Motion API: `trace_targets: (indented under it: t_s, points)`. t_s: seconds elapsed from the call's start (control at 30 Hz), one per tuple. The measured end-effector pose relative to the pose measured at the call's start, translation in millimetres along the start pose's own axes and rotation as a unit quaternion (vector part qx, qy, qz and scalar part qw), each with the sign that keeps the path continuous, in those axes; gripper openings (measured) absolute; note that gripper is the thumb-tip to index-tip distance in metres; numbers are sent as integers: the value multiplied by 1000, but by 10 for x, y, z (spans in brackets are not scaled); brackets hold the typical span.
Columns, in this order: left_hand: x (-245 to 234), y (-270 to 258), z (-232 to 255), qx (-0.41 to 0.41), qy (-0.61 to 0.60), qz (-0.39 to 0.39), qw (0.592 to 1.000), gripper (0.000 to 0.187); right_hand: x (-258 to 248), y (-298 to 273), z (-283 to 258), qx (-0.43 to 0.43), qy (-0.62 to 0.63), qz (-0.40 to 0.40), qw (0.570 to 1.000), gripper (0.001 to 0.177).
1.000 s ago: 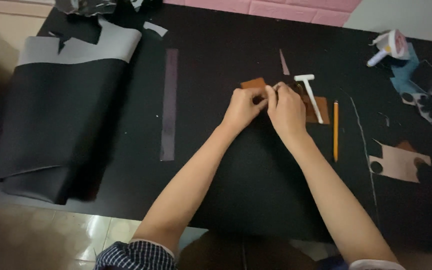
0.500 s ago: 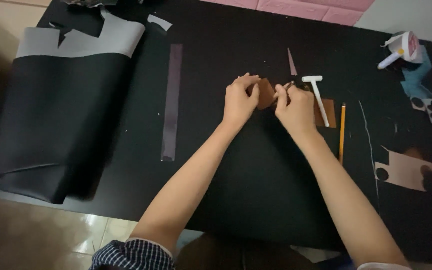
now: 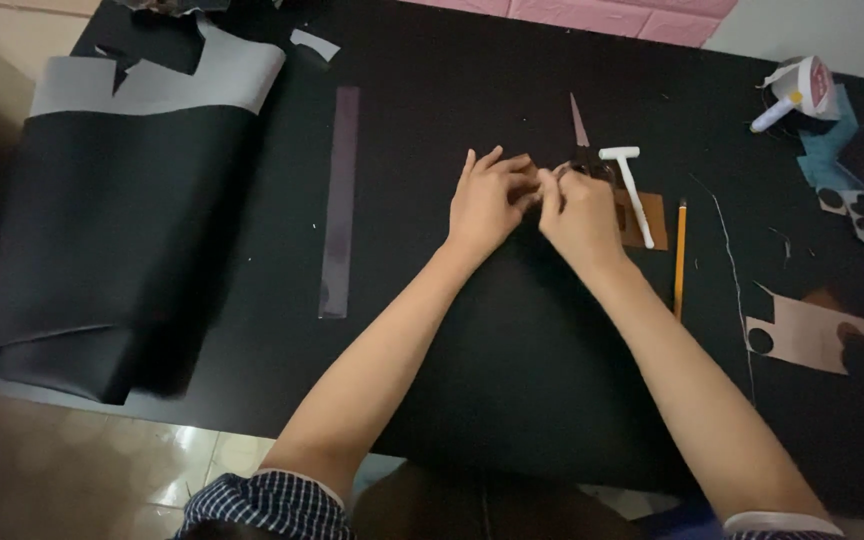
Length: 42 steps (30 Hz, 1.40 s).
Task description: The person uses a small white mallet and a punch tool to create holes in various small pieces of brown leather on a black workbench.
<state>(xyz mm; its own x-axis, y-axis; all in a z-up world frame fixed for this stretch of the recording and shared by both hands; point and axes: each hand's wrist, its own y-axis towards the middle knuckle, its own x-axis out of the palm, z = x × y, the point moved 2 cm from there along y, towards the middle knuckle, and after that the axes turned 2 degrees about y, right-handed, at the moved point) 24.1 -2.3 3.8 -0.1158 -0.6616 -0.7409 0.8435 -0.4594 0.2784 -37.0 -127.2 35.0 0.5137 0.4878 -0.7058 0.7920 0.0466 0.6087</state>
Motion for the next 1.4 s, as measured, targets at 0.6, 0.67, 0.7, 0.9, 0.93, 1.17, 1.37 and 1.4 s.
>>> trace_targets:
  t_s: [0.6,0.67,0.7,0.9,0.93,1.17,1.37,1.4]
  points:
    - [171,84,-183,8,-3,-12,1000,24,1,-135,206,43,104,8,994,27]
    - [173,58,-171,8,0,-10,1000,24,18,-168,233,41,97,12,994,27]
    - [159,71,-158,11,3,-3,1000,24,18,-159,250,36,88,20,995,27]
    - [142,64,-138,3,-1,-5,1000,24,-16,-122,296,44,96,30,994,30]
    - [122,59,-132,3,-1,-4,1000,24,-1,-130,324,43,96,30,994,30]
    - [58,39,-89,-3,5,-20,1000,25,61,-142,384,0,64,16,998,25]
    - [105,61,-118,-8,3,-18,1000,25,124,-170,470,-4,52,17,999,27]
    - [98,64,-115,-7,3,-21,1000,25,147,-178,507,-6,52,18,998,28]
